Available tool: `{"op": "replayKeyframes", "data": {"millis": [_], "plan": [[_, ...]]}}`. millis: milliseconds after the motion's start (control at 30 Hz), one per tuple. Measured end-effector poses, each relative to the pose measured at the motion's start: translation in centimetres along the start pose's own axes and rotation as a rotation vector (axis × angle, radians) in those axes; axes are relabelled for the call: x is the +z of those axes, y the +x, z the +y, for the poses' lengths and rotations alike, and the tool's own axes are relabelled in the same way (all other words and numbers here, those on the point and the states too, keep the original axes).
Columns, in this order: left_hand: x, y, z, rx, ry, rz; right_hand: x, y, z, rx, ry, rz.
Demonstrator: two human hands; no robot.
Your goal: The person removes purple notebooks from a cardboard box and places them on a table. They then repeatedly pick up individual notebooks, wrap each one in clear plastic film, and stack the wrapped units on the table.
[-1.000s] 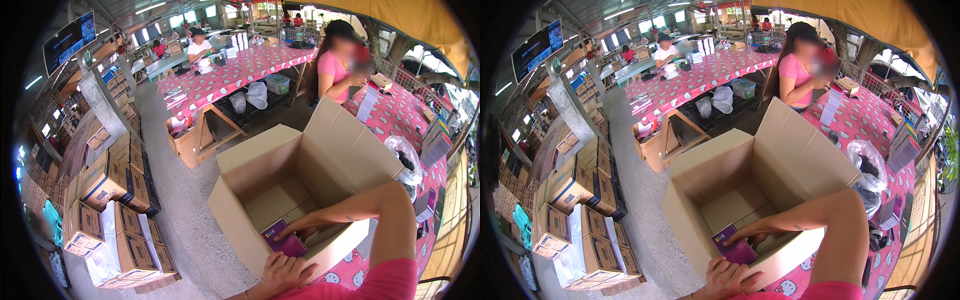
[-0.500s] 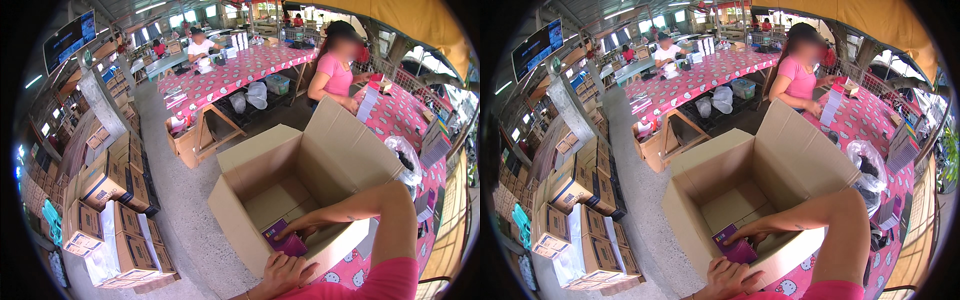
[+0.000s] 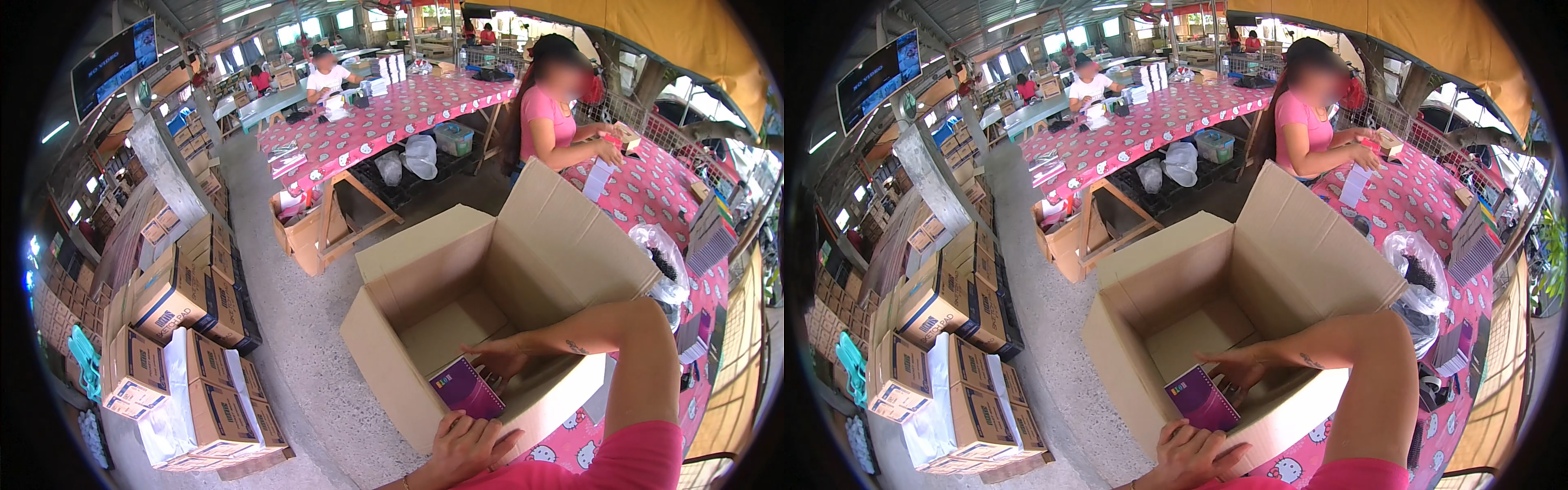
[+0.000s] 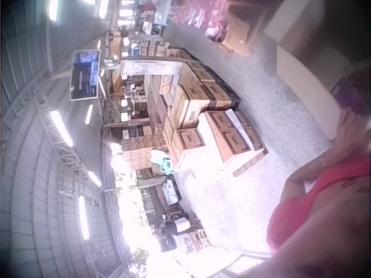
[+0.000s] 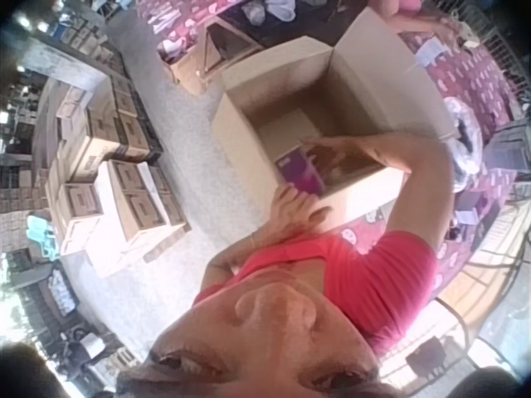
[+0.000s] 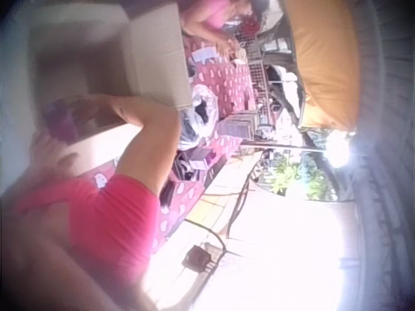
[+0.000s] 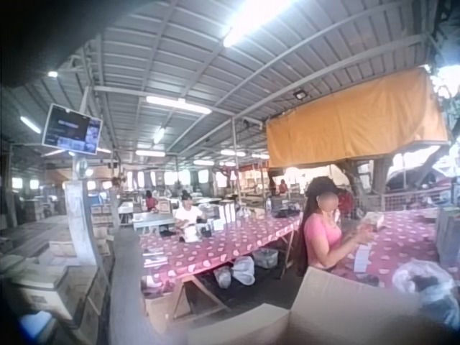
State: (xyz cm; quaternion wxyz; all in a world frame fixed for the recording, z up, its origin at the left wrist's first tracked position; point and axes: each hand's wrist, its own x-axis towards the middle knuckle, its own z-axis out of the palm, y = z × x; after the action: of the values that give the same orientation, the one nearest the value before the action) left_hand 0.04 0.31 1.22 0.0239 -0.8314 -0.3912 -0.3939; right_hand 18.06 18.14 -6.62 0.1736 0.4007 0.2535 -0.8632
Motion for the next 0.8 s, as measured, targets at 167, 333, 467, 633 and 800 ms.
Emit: {"op": "replayKeyframes", "data": {"millis": [167,333,467,633,800], "plan": [[0.8,-0.6,0.5,-0.026,-0.061,-0.001,-5.2,5.3,1.7,0.012,-0.185,0.032],[1.1,-0.8,0.3,-0.023,-0.028,0.011,-5.0,7.5,2.5,-0.040,-0.117,0.242],[2.1,-1.2,0.0,-0.002,0.003,0.040,-7.2,8.8,4.2,-0.105,-0.072,0.205],[0.7,-0.5,0.1,-0.012,-0.004,0.010,-5.0,8.5,3.8,-0.183,-0.215,0.439],[1.1,-0.7,0.4,-0.008,-0.085,-0.013,-5.6,10.1,5.1,-0.353,-0.343,0.633]]}}
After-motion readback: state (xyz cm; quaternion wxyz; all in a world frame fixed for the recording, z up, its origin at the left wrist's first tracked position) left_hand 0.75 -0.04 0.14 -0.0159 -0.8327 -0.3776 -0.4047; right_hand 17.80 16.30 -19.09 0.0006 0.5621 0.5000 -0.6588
